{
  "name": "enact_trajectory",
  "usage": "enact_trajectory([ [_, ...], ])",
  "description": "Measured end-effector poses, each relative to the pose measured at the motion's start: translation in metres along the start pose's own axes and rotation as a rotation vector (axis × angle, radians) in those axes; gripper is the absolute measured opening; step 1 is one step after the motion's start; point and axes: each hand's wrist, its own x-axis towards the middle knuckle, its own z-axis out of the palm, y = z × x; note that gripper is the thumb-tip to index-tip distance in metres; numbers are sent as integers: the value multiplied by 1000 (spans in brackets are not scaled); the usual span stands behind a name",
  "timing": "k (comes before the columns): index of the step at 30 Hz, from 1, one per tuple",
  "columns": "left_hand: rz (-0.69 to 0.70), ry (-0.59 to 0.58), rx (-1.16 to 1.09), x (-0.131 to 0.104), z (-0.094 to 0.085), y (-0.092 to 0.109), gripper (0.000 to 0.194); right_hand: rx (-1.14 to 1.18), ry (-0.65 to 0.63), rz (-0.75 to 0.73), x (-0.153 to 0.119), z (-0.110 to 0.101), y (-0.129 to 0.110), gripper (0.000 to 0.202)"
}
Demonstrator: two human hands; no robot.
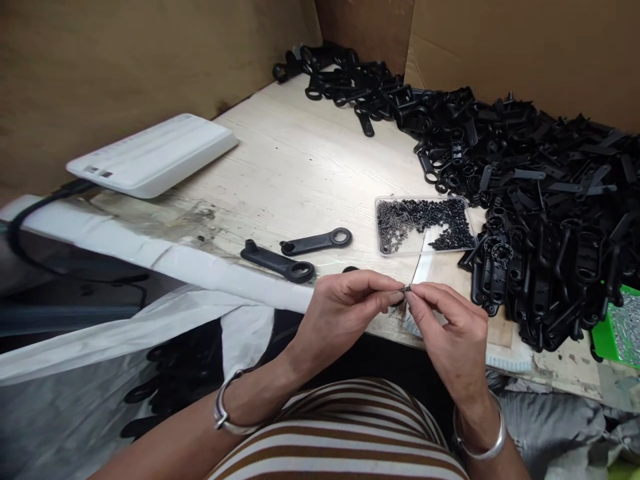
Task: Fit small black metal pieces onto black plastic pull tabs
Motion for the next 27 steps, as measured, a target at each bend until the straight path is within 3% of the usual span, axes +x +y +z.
enact_trajectory([
  [6, 35, -11, 31, -3, -1, -1, 8, -112, 44, -183, -5, 0, -2, 10],
  [14, 47, -129, 118, 2, -4, 1, 7, -234, 32, -218, -2, 0, 1, 11],
  [17, 239, -191, 339, 2, -18, 9, 9, -256, 48, -207, 0, -1, 1, 10],
  [21, 576, -187, 860, 1, -43, 18, 14, -258, 32, -123, 0, -3, 5, 12],
  [24, 571, -263, 1158, 1, -52, 16, 14, -243, -11, -87, -4, -4, 12, 12],
  [27, 521, -308, 1221, 3, -51, 10, 17, -235, -37, -90, -7, -4, 18, 11],
])
